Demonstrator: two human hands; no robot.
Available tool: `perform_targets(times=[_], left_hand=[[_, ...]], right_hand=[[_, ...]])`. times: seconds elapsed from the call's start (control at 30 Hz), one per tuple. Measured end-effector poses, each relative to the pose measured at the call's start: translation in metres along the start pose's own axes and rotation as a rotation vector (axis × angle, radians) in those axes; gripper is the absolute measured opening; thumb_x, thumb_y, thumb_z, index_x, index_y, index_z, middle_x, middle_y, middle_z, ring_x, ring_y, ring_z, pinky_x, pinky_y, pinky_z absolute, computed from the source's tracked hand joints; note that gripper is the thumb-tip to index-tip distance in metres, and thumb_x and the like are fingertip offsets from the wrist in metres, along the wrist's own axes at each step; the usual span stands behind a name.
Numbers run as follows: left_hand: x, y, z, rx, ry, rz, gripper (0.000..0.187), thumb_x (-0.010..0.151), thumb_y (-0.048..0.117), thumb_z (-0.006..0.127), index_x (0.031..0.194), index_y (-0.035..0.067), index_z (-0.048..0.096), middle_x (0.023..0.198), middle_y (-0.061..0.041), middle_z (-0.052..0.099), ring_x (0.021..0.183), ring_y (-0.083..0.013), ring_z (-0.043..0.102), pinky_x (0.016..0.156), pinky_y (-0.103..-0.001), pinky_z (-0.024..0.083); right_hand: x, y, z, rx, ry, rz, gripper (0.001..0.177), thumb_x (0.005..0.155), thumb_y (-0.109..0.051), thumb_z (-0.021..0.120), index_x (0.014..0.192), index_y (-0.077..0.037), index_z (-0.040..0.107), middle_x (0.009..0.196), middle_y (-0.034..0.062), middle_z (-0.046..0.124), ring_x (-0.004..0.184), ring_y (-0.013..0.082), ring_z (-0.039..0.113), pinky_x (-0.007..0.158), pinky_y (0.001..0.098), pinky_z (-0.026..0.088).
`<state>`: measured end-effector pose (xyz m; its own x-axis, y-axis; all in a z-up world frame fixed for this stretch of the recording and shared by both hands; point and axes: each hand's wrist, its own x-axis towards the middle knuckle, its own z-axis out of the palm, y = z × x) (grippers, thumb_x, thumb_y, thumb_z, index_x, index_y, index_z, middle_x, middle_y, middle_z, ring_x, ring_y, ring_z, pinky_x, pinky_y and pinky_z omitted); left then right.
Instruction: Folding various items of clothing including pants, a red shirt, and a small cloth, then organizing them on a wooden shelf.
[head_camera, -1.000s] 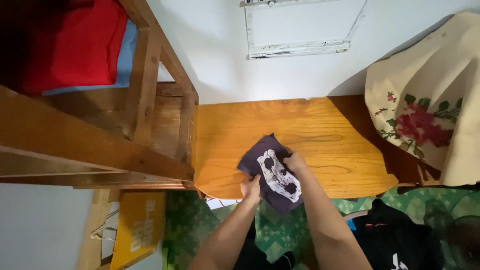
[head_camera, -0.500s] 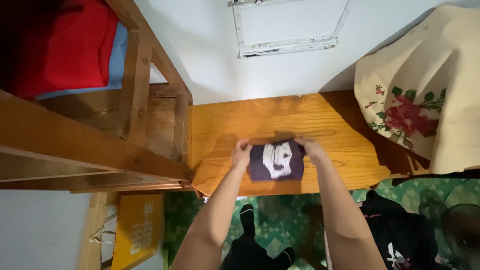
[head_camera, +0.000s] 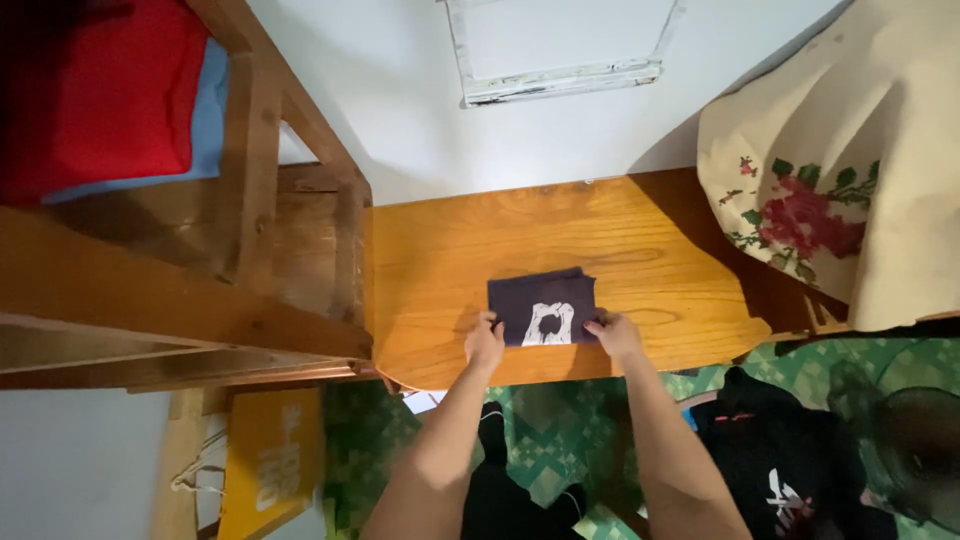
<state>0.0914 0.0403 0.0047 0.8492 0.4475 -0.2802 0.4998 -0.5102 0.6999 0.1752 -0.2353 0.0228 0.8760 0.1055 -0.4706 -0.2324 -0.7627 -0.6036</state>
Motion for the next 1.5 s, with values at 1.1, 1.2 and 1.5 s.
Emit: perform_targets(times=[1.1,1.2,1.5], left_hand=[[-0.015,0.033,-0.022,0.184,-0.073,-0.063,0.070,0.102,0.045,0.054,0.161,0.054,0.016,0.167,0.007,0.021,0.142,-0.0290,0.048,0.112,-0.053,0.045],[-0.008,0.023,0.002,0.509,0.126,0.246,0.071,0.098,0.043,0.059,0.160,0.048,0.024,0.149,0.003,0.032,0.135,-0.0310,0.045,0.102,-0.045,0.039],[-0.016,0.074,-0.032,0.783,-0.458,0.451,0.064,0.101,0.063,0.030,0.161,0.044,0.020,0.175,0.003,0.004,0.160,-0.0305,-0.007,0.126,-0.055,-0.004]], right_hand=[[-0.017,-0.055,0.030,-0.309,0.607,-0.056,0.030,0.089,-0.029,0.068,0.109,-0.009,0.058,0.099,0.0193,0.071,0.095,0.0393,0.072,0.082,0.0493,0.056],[-0.028,-0.077,0.040,-0.372,0.818,-0.528,0.039,0.081,-0.009,0.062,0.118,-0.018,0.068,0.092,0.0080,0.063,0.093,0.0303,0.066,0.075,0.0416,0.054],[-0.035,-0.075,0.048,-0.800,-0.049,-0.225,0.075,0.105,-0.063,0.018,0.168,-0.025,0.004,0.175,0.0024,0.004,0.161,0.0248,-0.003,0.128,0.0474,-0.007]])
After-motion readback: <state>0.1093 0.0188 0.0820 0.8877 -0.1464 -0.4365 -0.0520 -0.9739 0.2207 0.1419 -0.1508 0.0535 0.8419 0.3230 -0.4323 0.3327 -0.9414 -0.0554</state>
